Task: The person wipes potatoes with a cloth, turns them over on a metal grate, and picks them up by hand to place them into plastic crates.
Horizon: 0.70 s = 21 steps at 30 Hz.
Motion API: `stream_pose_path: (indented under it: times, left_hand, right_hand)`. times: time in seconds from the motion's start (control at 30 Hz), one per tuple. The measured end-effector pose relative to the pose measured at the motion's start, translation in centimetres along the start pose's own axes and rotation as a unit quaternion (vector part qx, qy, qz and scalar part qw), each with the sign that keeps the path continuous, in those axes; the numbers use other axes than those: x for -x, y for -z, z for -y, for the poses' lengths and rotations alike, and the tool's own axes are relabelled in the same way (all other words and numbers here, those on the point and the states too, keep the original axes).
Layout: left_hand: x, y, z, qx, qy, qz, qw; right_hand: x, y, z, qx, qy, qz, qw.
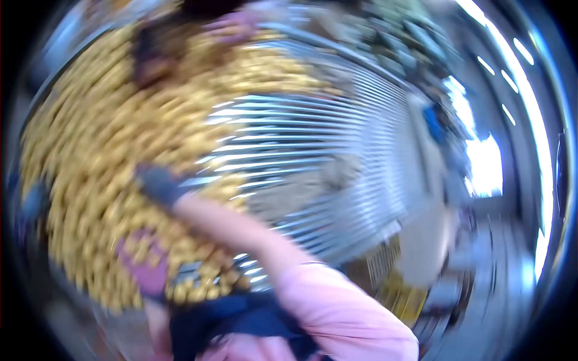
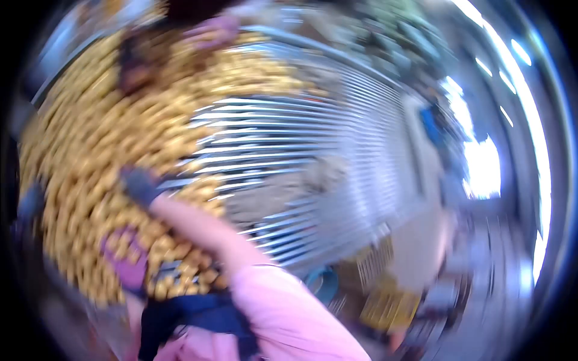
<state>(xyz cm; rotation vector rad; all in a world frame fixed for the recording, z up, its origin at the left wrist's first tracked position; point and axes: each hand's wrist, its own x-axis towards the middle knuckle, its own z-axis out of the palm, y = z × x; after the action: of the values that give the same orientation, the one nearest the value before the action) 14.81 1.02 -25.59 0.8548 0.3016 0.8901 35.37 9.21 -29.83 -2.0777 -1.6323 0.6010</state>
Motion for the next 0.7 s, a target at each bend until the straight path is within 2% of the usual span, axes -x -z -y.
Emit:
stream_pose_path:
  times: [0.03,0.07,0.1,0.13,0.2,0.23,0.3,0.33,0.4,0.47,0.53,0.57,0.6,0.67,0.7]
  left_hand:
    - [-0.2,0.7,-0.7,0.406,0.181,-0.034,0.895]
    - [0.4,3.7,1.4,0.253,0.088,-0.013,0.964]
    - [-0.5,6.8,2.1,0.475,0.154,0.05,0.865]
    - [-1.5,6.2,0.7,0.439,0.161,0.023,0.884]
    - [-2.9,5.0,-0.6,0.382,0.174,0.009,0.908]
    - [-3.6,4.6,-1.1,0.368,0.182,0.01,0.912]
    - [-5.0,3.6,-1.3,0.351,0.197,0.015,0.915]
    - [-4.9,3.2,-1.3,0.346,0.194,0.026,0.917]
    - [-5.7,2.9,-1.3,0.337,0.204,0.038,0.918]
    - [-6.2,2.4,-1.2,0.331,0.211,0.052,0.918]
    - [-6.2,1.0,-1.3,0.335,0.207,0.058,0.917]
    - [-6.3,0.2,-1.3,0.361,0.213,0.062,0.906]
    - [-6.1,-0.4,-1.2,0.387,0.22,0.065,0.893]
    - [-5.7,-0.2,-0.7,0.377,0.219,0.061,0.898]
    - [-5.7,0.6,-0.2,0.363,0.213,0.098,0.902]
  right_hand:
    - [-0.5,-1.4,-1.3,-0.008,0.048,-0.045,0.998]
    - [0.5,1.6,-0.5,-0.013,0.035,0.004,0.999]
    - [1.1,0.8,-1.2,-0.021,0.059,-0.034,0.997]
    - [3.1,1.9,-1.1,0.081,0.149,-0.178,0.969]
    - [4.1,2.2,-2.6,0.055,0.035,-0.054,0.996]
    - [4.7,2.6,-3.0,0.054,0.029,-0.061,0.996]
    - [6.4,4.4,-2.9,0.009,-0.036,0.007,0.999]
    - [6.9,4.8,-2.5,0.014,-0.033,-0.005,0.999]
    - [6.5,5.1,-2.2,0.019,-0.036,0.044,0.998]
    - [5.6,3.8,-1.7,0.035,-0.06,0.028,0.997]
    - [4.6,1.9,-2.0,-0.057,-0.136,0.017,0.989]
    - [5.0,2.1,-1.5,-0.109,-0.183,-0.025,0.977]
    - [5.8,2.2,-1.5,-0.109,-0.181,-0.027,0.977]
    - [7.4,2.9,-1.6,0.014,0.003,-0.055,0.998]
    - [7.7,3.5,-1.6,-0.018,-0.003,-0.057,0.998]
